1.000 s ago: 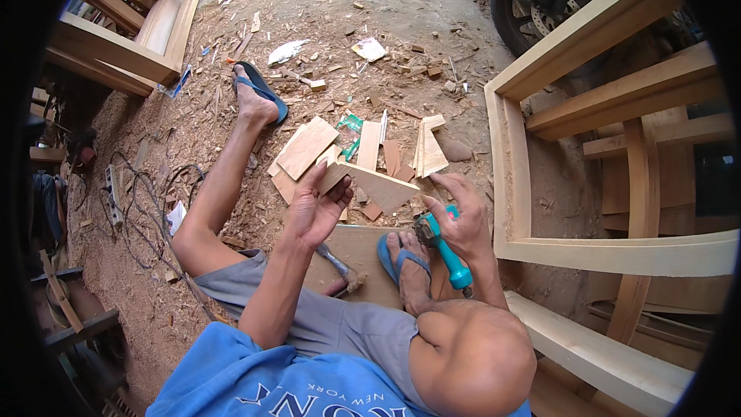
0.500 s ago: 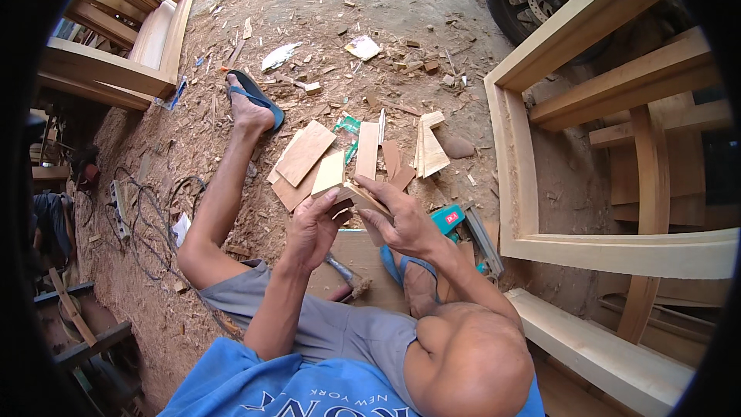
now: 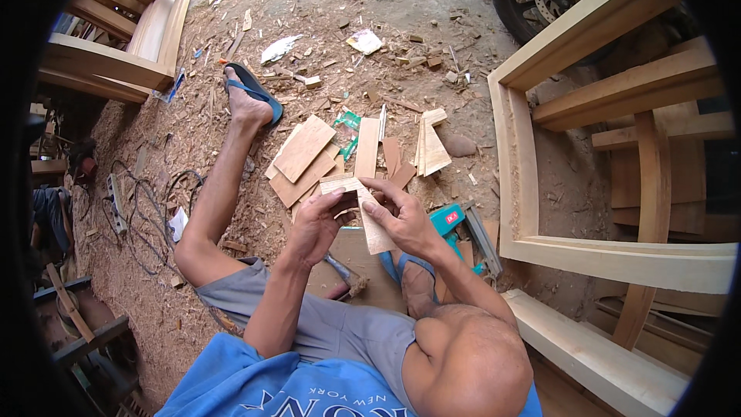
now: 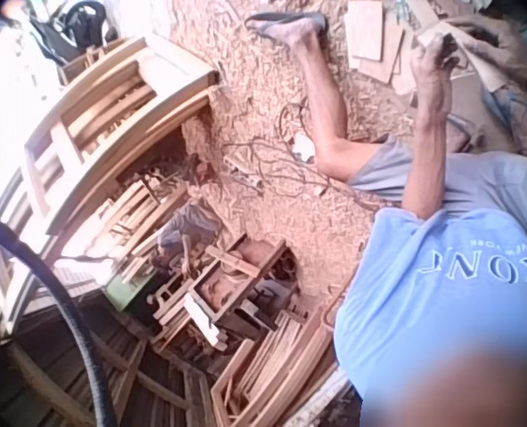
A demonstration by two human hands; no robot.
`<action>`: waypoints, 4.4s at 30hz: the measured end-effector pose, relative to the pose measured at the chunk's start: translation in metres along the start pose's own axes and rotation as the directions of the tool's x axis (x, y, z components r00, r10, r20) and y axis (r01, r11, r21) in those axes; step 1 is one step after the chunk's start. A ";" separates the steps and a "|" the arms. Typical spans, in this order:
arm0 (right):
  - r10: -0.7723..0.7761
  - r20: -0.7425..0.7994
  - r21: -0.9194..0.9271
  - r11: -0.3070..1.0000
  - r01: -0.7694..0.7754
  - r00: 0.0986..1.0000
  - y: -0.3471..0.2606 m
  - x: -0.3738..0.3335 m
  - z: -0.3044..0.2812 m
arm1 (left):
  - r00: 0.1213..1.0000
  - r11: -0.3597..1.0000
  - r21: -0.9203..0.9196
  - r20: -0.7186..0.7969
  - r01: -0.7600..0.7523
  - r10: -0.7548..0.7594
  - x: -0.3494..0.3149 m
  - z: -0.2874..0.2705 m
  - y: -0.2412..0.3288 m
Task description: The person assembles a small wooden box by hand, aligning cut pieces and securing them with a nail gun. The person repeatedly positions and fastens the sides and bottom panels to form a rectangular box.
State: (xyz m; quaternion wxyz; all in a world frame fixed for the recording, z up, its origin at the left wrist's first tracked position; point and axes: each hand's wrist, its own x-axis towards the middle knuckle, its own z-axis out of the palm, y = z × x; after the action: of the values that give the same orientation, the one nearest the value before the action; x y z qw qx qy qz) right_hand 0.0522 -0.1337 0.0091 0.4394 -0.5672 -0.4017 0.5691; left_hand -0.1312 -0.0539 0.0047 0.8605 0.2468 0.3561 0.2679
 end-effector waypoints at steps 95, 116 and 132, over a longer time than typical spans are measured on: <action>0.396 0.007 -0.343 0.863 -0.370 0.918 -0.143 -0.063 -0.049 | 0.956 0.911 0.392 0.292 -0.129 0.010 -0.022 -0.029 0.065; 0.338 0.027 -0.432 0.852 -0.294 0.941 -0.151 -0.069 -0.049 | 0.959 0.886 0.444 0.285 -0.137 0.006 -0.017 -0.023 0.050; 0.194 -0.189 -0.596 0.756 -0.270 0.963 -0.074 -0.101 -0.078 | 0.947 0.963 0.186 0.289 -0.197 0.138 -0.009 -0.061 0.058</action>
State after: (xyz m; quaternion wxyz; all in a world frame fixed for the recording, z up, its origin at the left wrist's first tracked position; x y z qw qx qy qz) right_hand 0.1304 -0.2120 0.1070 0.1786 -0.7566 -0.4658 0.4228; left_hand -0.1987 -0.0025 0.0067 0.8440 0.4015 0.2381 0.2642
